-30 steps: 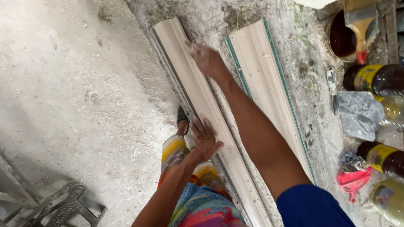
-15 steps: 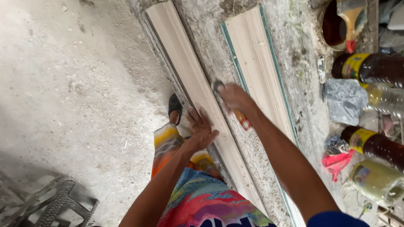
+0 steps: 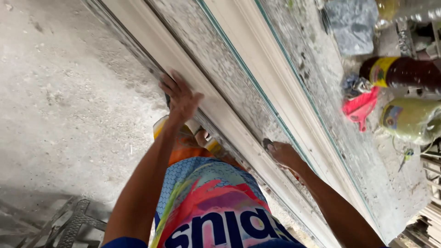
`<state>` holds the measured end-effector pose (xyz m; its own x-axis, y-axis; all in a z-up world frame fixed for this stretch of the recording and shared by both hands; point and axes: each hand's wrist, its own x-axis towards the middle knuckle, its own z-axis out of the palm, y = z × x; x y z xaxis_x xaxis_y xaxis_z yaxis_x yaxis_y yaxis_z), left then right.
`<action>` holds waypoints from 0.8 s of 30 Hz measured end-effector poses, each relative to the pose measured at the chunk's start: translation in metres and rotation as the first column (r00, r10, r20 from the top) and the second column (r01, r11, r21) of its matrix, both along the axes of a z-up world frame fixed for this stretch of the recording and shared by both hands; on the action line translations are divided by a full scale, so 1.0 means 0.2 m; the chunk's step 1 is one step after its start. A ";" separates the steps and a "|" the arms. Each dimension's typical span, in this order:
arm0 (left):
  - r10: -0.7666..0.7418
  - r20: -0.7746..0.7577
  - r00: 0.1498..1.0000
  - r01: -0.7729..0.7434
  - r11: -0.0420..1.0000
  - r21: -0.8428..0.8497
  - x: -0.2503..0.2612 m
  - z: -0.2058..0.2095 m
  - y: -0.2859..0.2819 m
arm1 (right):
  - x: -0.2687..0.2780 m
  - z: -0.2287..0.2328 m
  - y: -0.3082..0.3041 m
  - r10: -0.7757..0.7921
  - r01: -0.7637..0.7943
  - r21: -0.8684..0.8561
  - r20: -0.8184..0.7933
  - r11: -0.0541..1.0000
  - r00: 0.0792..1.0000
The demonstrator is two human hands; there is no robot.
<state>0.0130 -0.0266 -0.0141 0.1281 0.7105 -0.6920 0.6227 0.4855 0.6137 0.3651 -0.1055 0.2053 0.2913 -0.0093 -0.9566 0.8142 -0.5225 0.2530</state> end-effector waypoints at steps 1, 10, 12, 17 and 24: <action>0.057 -0.019 0.998 -0.057 0.998 0.008 0.00 0.01 0.00 | 0.13 -0.01 -0.14 0.111 -0.113 -0.026 -0.050 0.993 0.993; 0.199 -0.233 0.952 -0.133 0.953 0.271 0.23 0.26 -0.34 | 0.84 0.10 -1.03 0.098 -0.052 0.211 -0.216 0.976 0.971; 0.074 -0.327 0.942 0.008 0.970 0.242 0.41 0.42 -0.48 | 0.67 0.04 -0.86 0.098 -0.023 0.291 -0.244 0.957 0.965; -0.139 -0.410 0.902 0.246 0.944 0.219 0.83 0.69 -0.87 | 0.32 -0.23 -0.44 0.165 -0.061 0.345 -0.279 0.937 0.946; -0.360 -0.123 0.925 0.380 0.879 0.288 1.01 0.90 -1.01 | 0.51 -0.30 -0.60 0.927 -0.748 0.555 -0.135 0.364 0.351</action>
<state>0.2156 -0.2280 0.1658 0.3850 0.7952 -0.4684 0.7635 0.0107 0.6458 0.4663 -0.2253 0.1460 -0.4296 0.3558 -0.8300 0.8190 0.5406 -0.1922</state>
